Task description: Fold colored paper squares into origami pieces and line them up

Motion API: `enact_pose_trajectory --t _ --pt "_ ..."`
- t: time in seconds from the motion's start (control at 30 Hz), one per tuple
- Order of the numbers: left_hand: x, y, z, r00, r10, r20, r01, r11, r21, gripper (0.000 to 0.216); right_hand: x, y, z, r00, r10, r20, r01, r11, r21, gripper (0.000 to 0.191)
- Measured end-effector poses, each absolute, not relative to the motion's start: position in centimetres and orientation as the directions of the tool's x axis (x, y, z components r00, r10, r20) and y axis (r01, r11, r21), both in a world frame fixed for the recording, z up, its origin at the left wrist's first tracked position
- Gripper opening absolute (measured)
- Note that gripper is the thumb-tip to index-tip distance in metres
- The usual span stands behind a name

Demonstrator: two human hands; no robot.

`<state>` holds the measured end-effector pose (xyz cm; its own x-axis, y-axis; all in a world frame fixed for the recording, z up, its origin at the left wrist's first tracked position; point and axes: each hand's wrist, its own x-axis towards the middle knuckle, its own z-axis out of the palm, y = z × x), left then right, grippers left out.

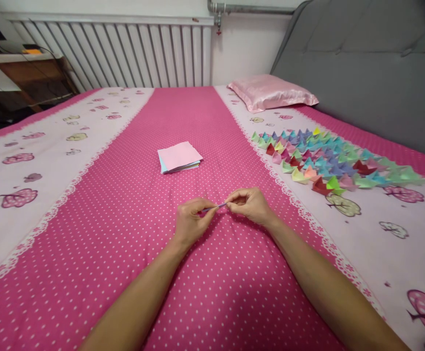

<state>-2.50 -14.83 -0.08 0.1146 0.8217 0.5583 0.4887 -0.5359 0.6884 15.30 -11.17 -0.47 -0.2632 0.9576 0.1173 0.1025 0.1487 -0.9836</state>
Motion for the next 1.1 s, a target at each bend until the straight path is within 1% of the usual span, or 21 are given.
enact_pose_trajectory --t 0.13,0.23,0.3,0.37,0.47,0.5,0.57,0.67,0.77,0.93,1.1 --pt "-2.7 -14.7 -0.1 0.095 0.836 0.54 0.475 -0.515 0.714 0.01 15.9 -10.7 -0.6 -0.242 0.963 0.119 0.148 0.158 -0.976 0.014" --pt "-2.9 -14.7 0.1 0.03 0.85 0.526 0.472 -0.476 0.742 0.01 16.8 -9.8 -0.8 -0.126 0.981 0.15 0.184 0.172 -0.968 0.013" --pt "-3.0 -14.7 0.1 0.017 0.853 0.522 0.475 -0.466 0.746 0.01 17.1 -9.5 -0.9 -0.088 0.978 0.19 0.165 0.202 -0.965 0.013" --pt "-3.0 -14.6 0.1 0.045 0.85 0.524 0.474 -0.48 0.738 0.01 17.0 -9.7 -0.9 -0.154 0.962 0.225 0.12 0.244 -0.962 0.018" --pt "-2.9 -14.5 -0.1 0.093 0.842 0.532 0.457 -0.511 0.728 0.009 16.2 -10.5 -0.7 -0.343 0.905 0.25 0.093 0.298 -0.95 0.031" --pt "-2.9 -14.5 -0.2 0.108 0.838 0.535 0.451 -0.52 0.725 0.008 15.9 -10.8 -0.7 -0.389 0.884 0.258 0.096 0.318 -0.943 0.031" --pt "-2.8 -14.5 -0.2 0.143 0.833 0.535 0.437 -0.538 0.721 0.008 15.5 -11.2 -0.6 -0.437 0.856 0.275 0.094 0.347 -0.933 0.026" --pt "-2.8 -14.6 0.0 0.174 0.832 0.526 0.434 -0.545 0.717 0.008 15.2 -11.4 -0.6 -0.423 0.859 0.289 0.066 0.348 -0.935 0.017" --pt "-2.7 -14.7 0.0 0.134 0.861 0.491 0.444 -0.495 0.747 0.009 15.3 -11.3 -0.7 -0.387 0.875 0.292 0.081 0.347 -0.934 0.016" --pt "-2.5 -14.8 -0.3 0.095 0.895 0.437 0.412 -0.435 0.801 0.008 15.2 -11.5 -0.5 -0.382 0.852 0.359 0.157 0.442 -0.883 0.014" --pt "-2.5 -14.8 -0.3 0.119 0.877 0.466 0.425 -0.469 0.774 0.006 14.9 -11.8 -0.4 -0.399 0.82 0.409 0.188 0.51 -0.839 0.011"
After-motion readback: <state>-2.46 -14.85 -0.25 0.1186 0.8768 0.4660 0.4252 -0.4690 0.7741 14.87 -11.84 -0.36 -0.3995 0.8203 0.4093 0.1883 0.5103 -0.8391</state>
